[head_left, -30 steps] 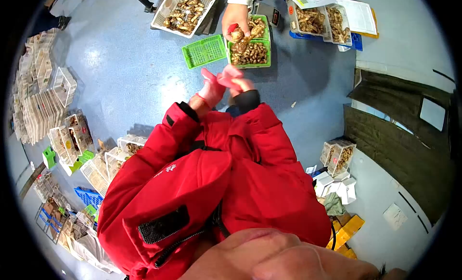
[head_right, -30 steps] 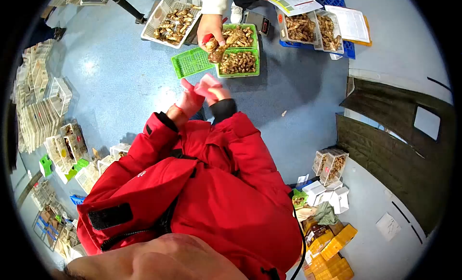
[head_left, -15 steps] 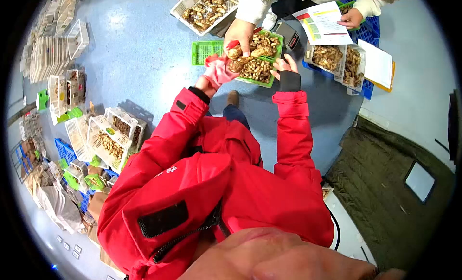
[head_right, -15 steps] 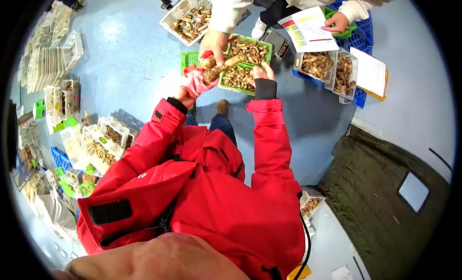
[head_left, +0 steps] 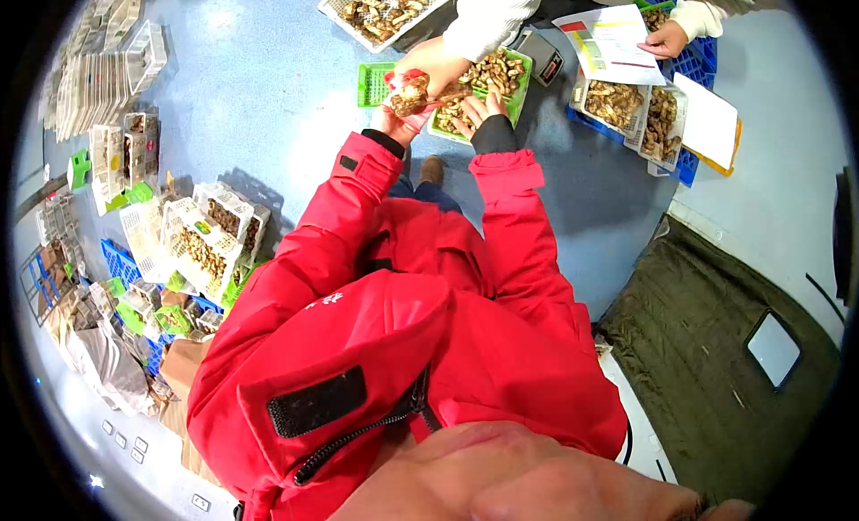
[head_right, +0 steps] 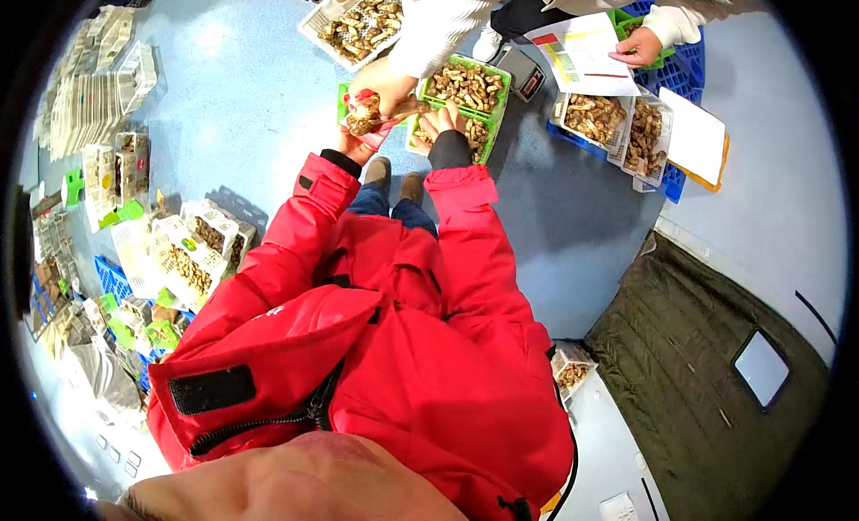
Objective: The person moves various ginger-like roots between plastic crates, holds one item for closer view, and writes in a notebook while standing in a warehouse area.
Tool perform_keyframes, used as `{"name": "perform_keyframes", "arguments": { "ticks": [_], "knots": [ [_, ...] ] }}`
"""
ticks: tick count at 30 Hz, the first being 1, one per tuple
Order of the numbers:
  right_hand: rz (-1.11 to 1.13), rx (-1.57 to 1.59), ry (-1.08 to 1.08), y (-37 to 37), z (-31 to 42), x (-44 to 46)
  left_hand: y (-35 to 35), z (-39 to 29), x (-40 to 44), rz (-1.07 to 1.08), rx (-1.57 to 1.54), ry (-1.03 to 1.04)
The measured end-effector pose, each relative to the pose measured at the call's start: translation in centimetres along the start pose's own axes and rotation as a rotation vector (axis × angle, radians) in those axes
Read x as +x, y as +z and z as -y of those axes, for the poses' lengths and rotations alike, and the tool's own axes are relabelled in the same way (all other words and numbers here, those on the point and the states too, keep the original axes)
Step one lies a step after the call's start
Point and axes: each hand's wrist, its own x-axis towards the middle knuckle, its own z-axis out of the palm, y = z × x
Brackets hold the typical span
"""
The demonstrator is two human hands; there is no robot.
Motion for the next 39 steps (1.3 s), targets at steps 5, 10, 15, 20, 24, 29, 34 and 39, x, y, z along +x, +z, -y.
{"name": "perform_keyframes", "arguments": {
  "ticks": [5,10,15,20,24,29,34,39],
  "knots": [
    [-0.13,-0.098,-0.046,3.1,-0.4,2.7,2.8,-1.7,0.2,0.021,0.026,0.043],
    [-0.211,-0.246,-0.206,7.0,-0.8,3.1,4.7,-3.0,0.3,0.11,-0.076,-0.007],
    [-0.086,-0.821,-1.049,7.7,-0.5,5.3,5.4,-4.8,0.9,0.137,-0.07,0.018],
    [-0.156,-1.022,-1.153,10.0,1.0,4.7,6.8,-6.1,1.5,0.2,-0.055,0.022],
    [-0.037,-0.986,-1.09,11.5,2.6,3.9,8.7,-7.4,1.9,0.21,0.036,0.027],
    [-0.02,-0.887,-1.064,12.1,2.7,3.1,11.2,-7.5,1.8,0.296,-0.029,-0.113],
    [-0.084,-0.993,-1.132,9.4,2.7,3.0,11.8,-7.0,1.6,0.281,0.061,-0.273],
    [-0.216,-0.842,-0.989,9.5,3.5,-1.5,10.4,-5.0,2.0,0.239,0.09,-0.369]
  ]
}}
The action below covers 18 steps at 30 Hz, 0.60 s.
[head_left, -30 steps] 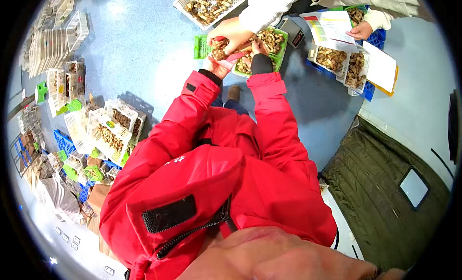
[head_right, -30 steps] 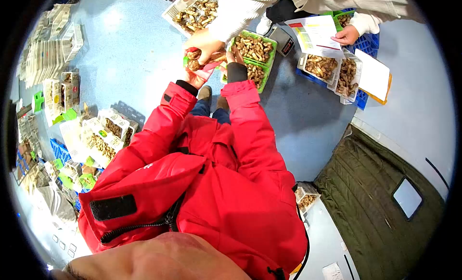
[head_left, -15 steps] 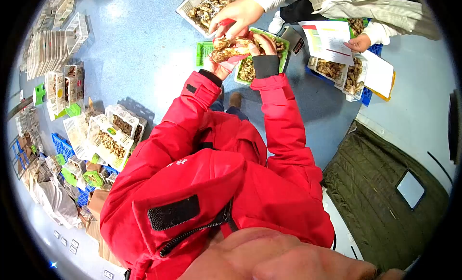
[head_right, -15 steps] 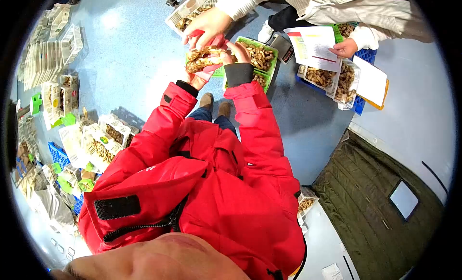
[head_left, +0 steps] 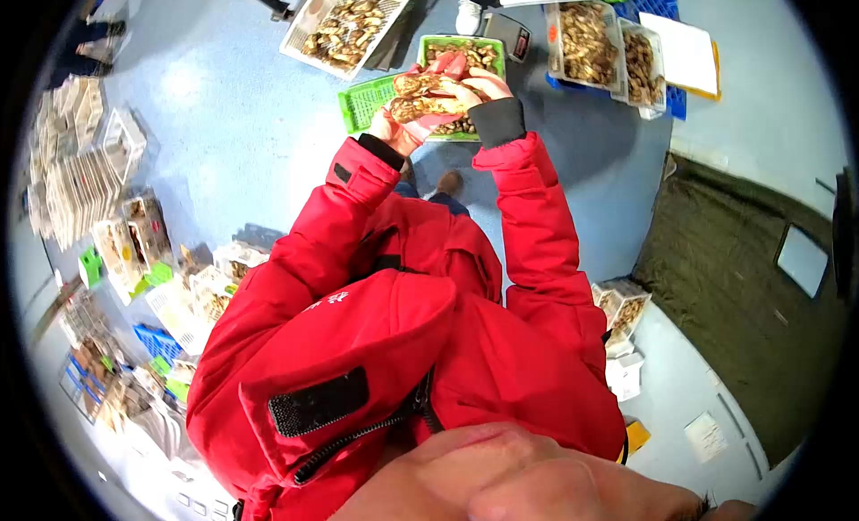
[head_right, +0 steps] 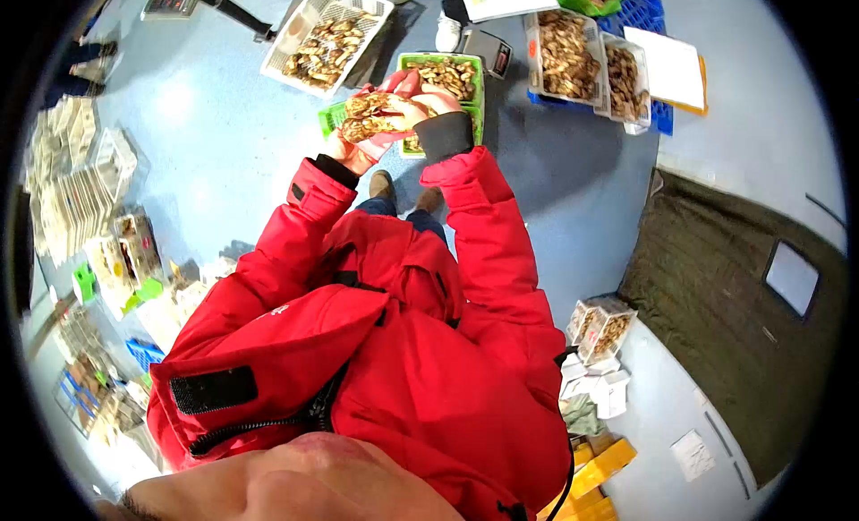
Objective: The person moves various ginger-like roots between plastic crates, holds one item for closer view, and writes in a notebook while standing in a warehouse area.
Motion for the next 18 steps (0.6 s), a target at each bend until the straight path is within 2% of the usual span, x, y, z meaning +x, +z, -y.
{"name": "perform_keyframes", "arguments": {
  "ticks": [4,8,10,11,16,18],
  "knots": [
    [-0.138,0.075,0.172,-1.4,-1.4,-1.8,2.8,1.1,-0.6,0.065,-0.129,-0.171],
    [-0.245,0.342,0.417,-1.8,1.6,-3.4,5.6,1.4,-1.7,0.218,-0.302,-0.255],
    [-0.313,0.482,0.451,-1.9,2.8,-3.8,5.7,1.5,-1.9,0.173,-0.309,-0.251],
    [-0.349,0.554,0.463,-2.1,3.2,-4.1,5.8,1.6,-1.9,0.07,-0.312,-0.233],
    [-0.418,0.286,0.58,-4.3,5.6,-5.5,4.1,2.0,-1.8,0.228,-0.081,-0.256],
    [-0.45,0.204,0.598,-5.2,4.0,-5.9,4.9,2.4,-1.4,0.244,-0.16,-0.293]
  ]
}}
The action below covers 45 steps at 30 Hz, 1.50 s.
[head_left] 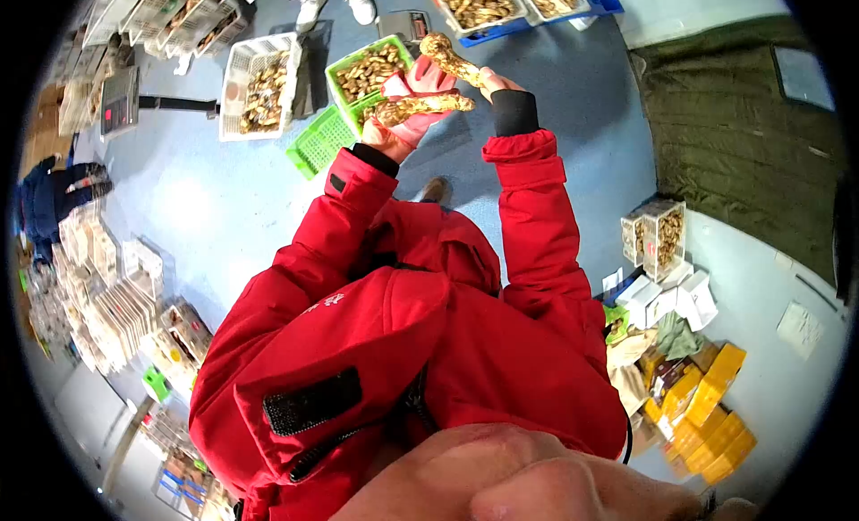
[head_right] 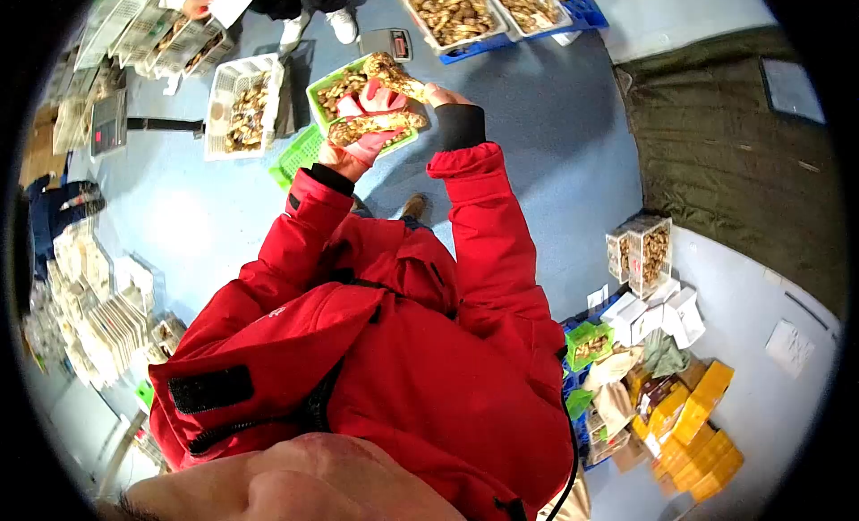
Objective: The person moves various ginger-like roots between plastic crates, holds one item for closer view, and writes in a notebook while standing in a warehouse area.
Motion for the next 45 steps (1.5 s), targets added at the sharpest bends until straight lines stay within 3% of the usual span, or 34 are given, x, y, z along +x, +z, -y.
{"name": "perform_keyframes", "arguments": {
  "ticks": [2,8,11,15,20,24,33,37,38,39,41,42,43,45],
  "knots": [
    [-0.047,-0.043,0.03,-0.7,0.2,-0.5,0.6,0.1,-0.4,-0.042,0.065,-0.025],
    [-0.27,0.253,-0.251,1.1,2.2,-4.7,2.5,-0.8,-1.0,-0.085,-0.097,-0.14],
    [-0.427,-0.057,-0.76,1.5,0.9,-5.3,3.1,-0.8,-0.4,-0.069,0.049,-0.144],
    [-0.496,-0.549,-1.105,2.8,2.7,-9.9,5.1,-0.2,-0.1,-0.051,0.028,-0.185],
    [-0.511,-0.594,-1.096,0.6,2.1,-9.5,7.6,2.5,2.2,-0.063,-0.066,-0.222],
    [-0.531,-0.599,-1.094,-3.9,0.7,-4.0,4.1,5.5,8.5,-0.066,-0.019,-0.249],
    [-0.594,-0.636,-0.89,-6.1,3.0,-1.0,3.4,7.0,14.2,-0.056,0.065,-0.399],
    [-0.75,-0.655,-0.808,-8.5,0.5,-1.4,-1.6,8.2,14.2,-0.075,-0.084,-0.555],
    [-0.782,-0.674,-0.758,-9.4,0.1,-2.1,-4.2,8.5,14.4,-0.18,0.304,-0.608],
    [-0.828,-0.638,-0.773,-9.9,-0.9,-2.4,-6.9,8.5,14.4,-0.062,0.304,-0.658],
    [-0.901,-0.636,-0.65,-10.3,-1.7,-4.3,-4.6,11.3,13.9,0.051,0.144,-0.778],
    [-0.95,-0.598,-0.623,-10.0,-2.5,-5.4,-9.2,10.3,13.7,-0.101,0.289,-0.805],
    [-1.027,-0.571,-0.667,-9.9,-3.6,-6.2,0.7,15.7,12.1,0.066,0.309,-0.784],
    [-1.134,-0.504,-0.621,-11.2,-5.0,-6.2,0.3,18.3,12.7,0.011,0.263,-0.896]
  ]
}}
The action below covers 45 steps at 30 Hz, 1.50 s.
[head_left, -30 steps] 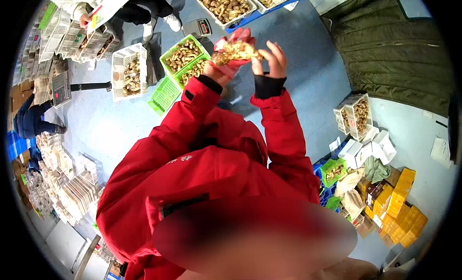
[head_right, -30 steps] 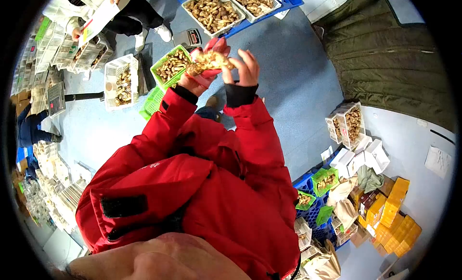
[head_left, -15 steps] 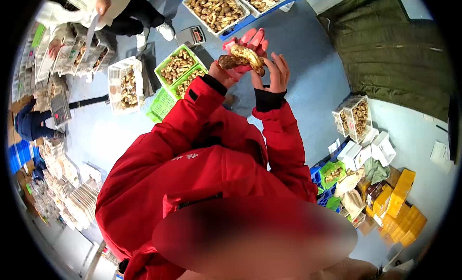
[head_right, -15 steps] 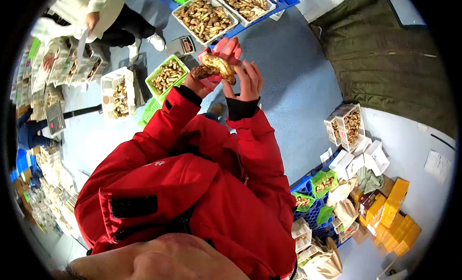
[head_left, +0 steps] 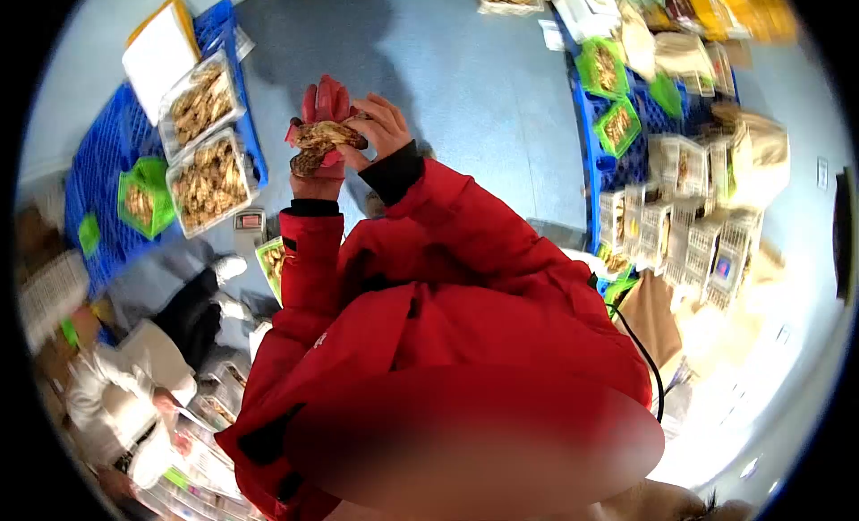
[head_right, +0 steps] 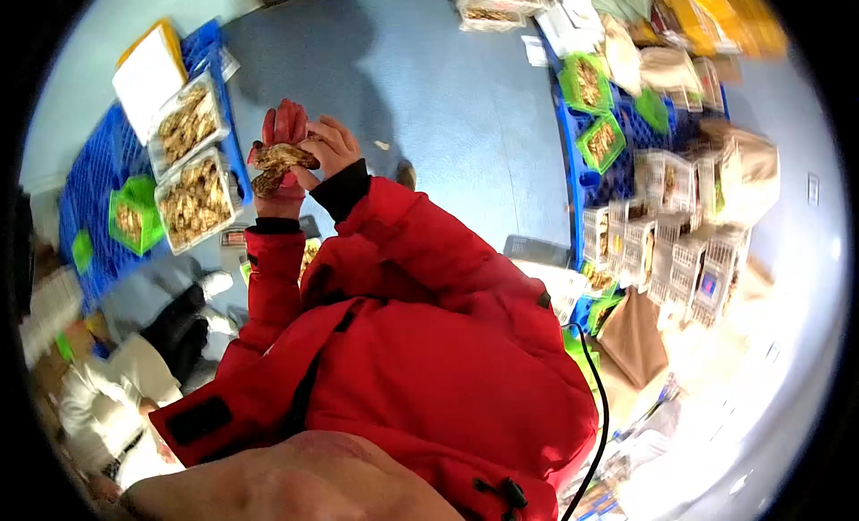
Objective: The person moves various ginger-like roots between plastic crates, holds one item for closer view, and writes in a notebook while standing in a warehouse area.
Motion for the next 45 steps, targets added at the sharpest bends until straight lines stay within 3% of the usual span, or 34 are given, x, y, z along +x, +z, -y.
{"name": "perform_keyframes", "arguments": {
  "ticks": [3,6,7,8,9,12,13,14,15,17,19,20,22,24,26,30,32,34,37,38,45],
  "knots": [
    [-0.095,-0.048,0.161,-7.4,-4.3,0.7,0.6,7.0,4.9,0.036,0.021,-0.151],
    [-0.336,0.192,0.386,-10.6,-11.3,1.2,0.3,11.6,11.0,0.043,-0.006,-0.261],
    [-0.385,0.42,0.533,-13.8,-12.4,1.6,0.5,14.1,12.8,0.074,0.0,-0.293],
    [-0.466,0.796,0.869,-16.9,-13.6,2.4,0.5,15.8,14.5,0.093,-0.003,-0.326],
    [-0.405,0.59,0.934,-19.7,-16.4,1.4,1.5,17.3,15.3,0.002,-0.062,-0.361],
    [-0.887,1.042,1.231,-28.5,-23.8,-0.7,4.0,22.7,18.1,0.047,0.007,-0.417],
    [-1.071,1.114,1.232,-31.4,-26.9,-2.0,4.8,23.3,19.5,0.041,-0.018,-0.448],
    [-1.036,1.031,1.179,-33.1,-38.4,-11.1,5.4,24.9,20.3,0.057,-0.011,-0.485],
    [-1.04,1.259,0.916,-39.5,-38.5,-13.7,5.8,27.1,21.5,0.079,-0.01,-0.522],
    [-1.417,1.03,0.849,-47.2,-32.7,-13.8,7.0,30.4,23.3,0.055,-0.016,-0.61],
    [-1.654,1.029,0.908,-51.8,-32.2,-21.5,7.4,33.8,24.7,0.097,-0.001,-0.683],
    [-1.739,0.853,0.876,-51.5,-30.1,-21.7,7.3,33.8,25.4,0.119,-0.01,-0.719],
    [-1.771,0.828,0.793,-51.3,-28.9,-23.7,7.5,36.0,27.2,0.069,0.017,-0.801],
    [-1.578,0.777,0.74,-50.1,-30.0,-25.7,8.2,39.3,28.3,0.045,0.043,-0.864],
    [-1.868,0.803,0.965,-49.5,-28.8,-22.0,8.5,42.7,29.2,0.064,0.041,-0.937],
    [-1.885,0.922,0.908,-51.7,-32.6,-22.4,9.9,46.0,31.2,0.101,-0.082,-1.068],
    [-1.843,0.832,0.948,-53.0,-36.5,-22.4,10.4,48.9,33.6,-0.031,-0.066,-1.103],
    [-1.822,0.801,1.121,-54.1,-40.2,-22.1,9.6,51.8,36.4,-0.022,-0.108,-1.151],
    [-1.727,0.687,1.441,-54.2,-51.3,-34.0,9.8,56.5,40.0,-0.012,-0.129,-1.207],
    [-1.715,0.651,1.529,-53.5,-51.8,-33.0,10.2,57.8,41.3,-0.091,-0.061,-1.219],
    [-1.709,0.559,1.736,-50.3,-52.6,-27.0,11.0,64.0,46.7,-0.11,-0.015,-1.322]
  ]
}}
